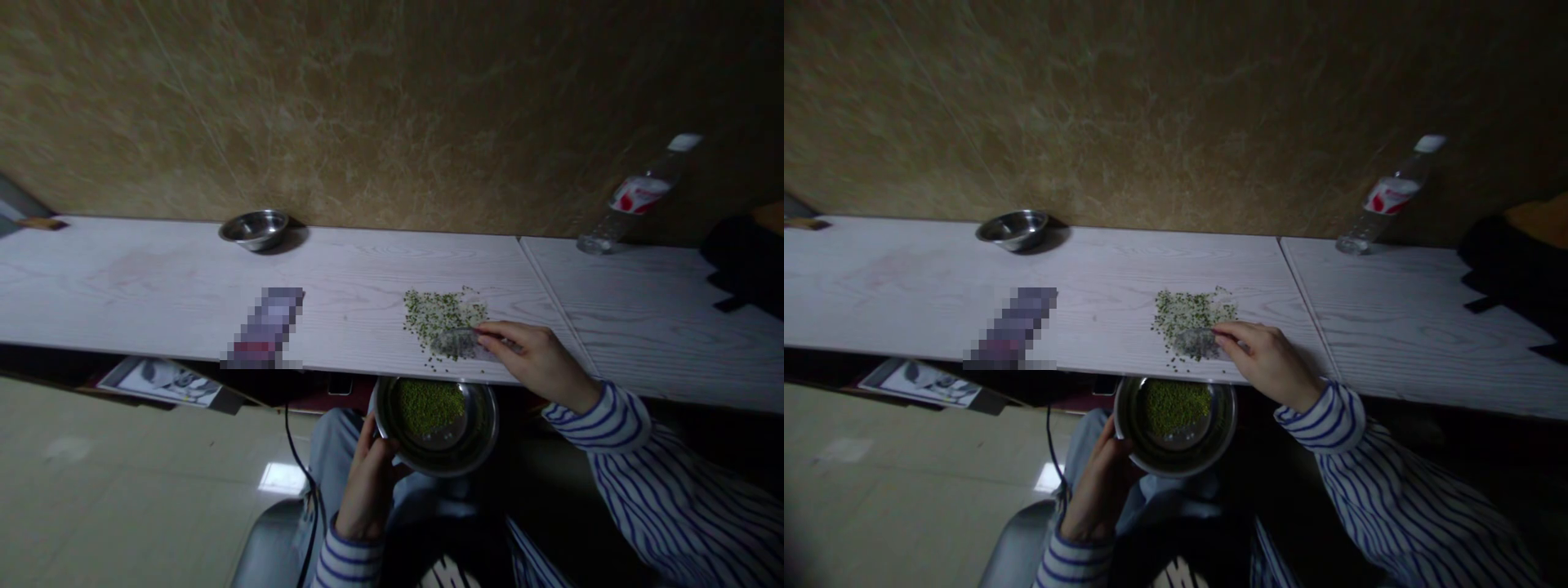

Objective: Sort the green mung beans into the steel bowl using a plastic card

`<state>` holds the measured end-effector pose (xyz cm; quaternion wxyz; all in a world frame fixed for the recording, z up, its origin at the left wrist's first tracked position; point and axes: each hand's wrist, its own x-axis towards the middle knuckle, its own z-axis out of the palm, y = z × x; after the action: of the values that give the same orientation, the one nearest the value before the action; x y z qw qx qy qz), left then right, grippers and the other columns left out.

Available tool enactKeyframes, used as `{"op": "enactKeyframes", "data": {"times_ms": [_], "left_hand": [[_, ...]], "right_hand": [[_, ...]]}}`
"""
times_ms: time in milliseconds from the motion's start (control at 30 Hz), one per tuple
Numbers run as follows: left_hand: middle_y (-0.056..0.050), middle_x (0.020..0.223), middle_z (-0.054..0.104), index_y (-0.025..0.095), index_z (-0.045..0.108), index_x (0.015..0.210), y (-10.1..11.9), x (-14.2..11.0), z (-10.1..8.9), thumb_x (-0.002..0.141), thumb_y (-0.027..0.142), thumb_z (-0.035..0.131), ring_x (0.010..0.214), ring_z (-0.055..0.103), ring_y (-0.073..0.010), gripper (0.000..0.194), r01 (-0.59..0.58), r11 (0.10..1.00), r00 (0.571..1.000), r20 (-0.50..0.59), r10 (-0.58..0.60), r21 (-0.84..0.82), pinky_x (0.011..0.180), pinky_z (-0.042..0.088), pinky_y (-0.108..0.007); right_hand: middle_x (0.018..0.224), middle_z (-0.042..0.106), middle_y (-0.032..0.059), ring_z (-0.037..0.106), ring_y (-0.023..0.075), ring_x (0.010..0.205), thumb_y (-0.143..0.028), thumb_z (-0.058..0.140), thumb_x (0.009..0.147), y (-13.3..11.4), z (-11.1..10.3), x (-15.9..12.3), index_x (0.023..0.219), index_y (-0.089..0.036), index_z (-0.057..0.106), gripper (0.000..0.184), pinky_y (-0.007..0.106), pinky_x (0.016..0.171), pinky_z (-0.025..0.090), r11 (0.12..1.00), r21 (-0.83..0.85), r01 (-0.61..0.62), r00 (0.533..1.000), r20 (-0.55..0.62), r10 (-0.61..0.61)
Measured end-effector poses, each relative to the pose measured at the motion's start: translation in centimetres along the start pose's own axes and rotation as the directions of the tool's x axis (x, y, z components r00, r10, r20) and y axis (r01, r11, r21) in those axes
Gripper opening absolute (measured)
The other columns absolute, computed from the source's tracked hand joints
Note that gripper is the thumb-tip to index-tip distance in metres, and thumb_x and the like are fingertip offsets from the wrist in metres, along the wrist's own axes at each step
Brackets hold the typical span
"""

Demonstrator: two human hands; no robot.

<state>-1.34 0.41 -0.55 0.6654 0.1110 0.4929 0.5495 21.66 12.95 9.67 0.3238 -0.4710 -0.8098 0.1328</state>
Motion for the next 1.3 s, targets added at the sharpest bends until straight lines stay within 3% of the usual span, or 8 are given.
{"op": "enactKeyframes", "data": {"times_ms": [167,367,833,1300], "left_hand": [[-0.012,0.121,0.065,0.024,0.047,0.144,0.09,-0.14,0.17,0.069,0.025,0.067,0.098,0.061,-0.0294,0.078,0.011,1.000,1.000,0.003,-0.011,-0.015,0.068,0.055,-0.036],[-0.012,0.128,0.065,0.027,0.047,0.145,-0.09,0.07,-0.01,0.070,0.029,0.067,0.101,0.063,-0.0312,0.078,0.013,1.000,1.000,0.023,-0.014,0.024,0.070,0.055,-0.037],[-0.011,0.115,0.066,0.024,0.047,0.144,0.03,-0.16,0.27,0.071,0.024,0.067,0.097,0.061,-0.0291,0.076,0.009,1.000,0.999,0.037,-0.008,-0.025,0.070,0.054,-0.037],[-0.011,0.118,0.067,0.025,0.047,0.145,-0.04,-0.17,0.31,0.069,0.025,0.069,0.095,0.061,-0.0292,0.079,0.004,0.999,1.000,0.030,-0.003,-0.034,0.067,0.053,-0.035]], "right_hand": [[0.104,0.080,0.0085,0.076,0.0237,0.092,-0.023,0.056,0.093,-0.08,0.06,-0.29,0.105,-0.020,0.076,0.024,0.037,0.086,0.062,0.998,-0.063,0.028,1.000,-0.002,-0.028],[0.104,0.080,0.0077,0.076,0.0240,0.091,-0.024,0.054,0.094,-0.14,-0.09,-0.28,0.106,-0.022,0.076,0.026,0.039,0.085,0.061,0.993,-0.107,0.042,0.999,0.012,-0.040],[0.106,0.080,0.0079,0.076,0.0231,0.094,-0.022,0.055,0.093,-0.62,0.15,0.13,0.106,-0.020,0.076,0.024,0.038,0.087,0.061,0.995,-0.072,0.074,0.995,0.078,-0.069],[0.103,0.080,0.0075,0.077,0.0218,0.091,-0.020,0.057,0.093,-0.33,0.72,-0.36,0.105,-0.019,0.076,0.023,0.036,0.086,0.062,0.993,-0.067,0.093,0.995,0.051,-0.090]]}}
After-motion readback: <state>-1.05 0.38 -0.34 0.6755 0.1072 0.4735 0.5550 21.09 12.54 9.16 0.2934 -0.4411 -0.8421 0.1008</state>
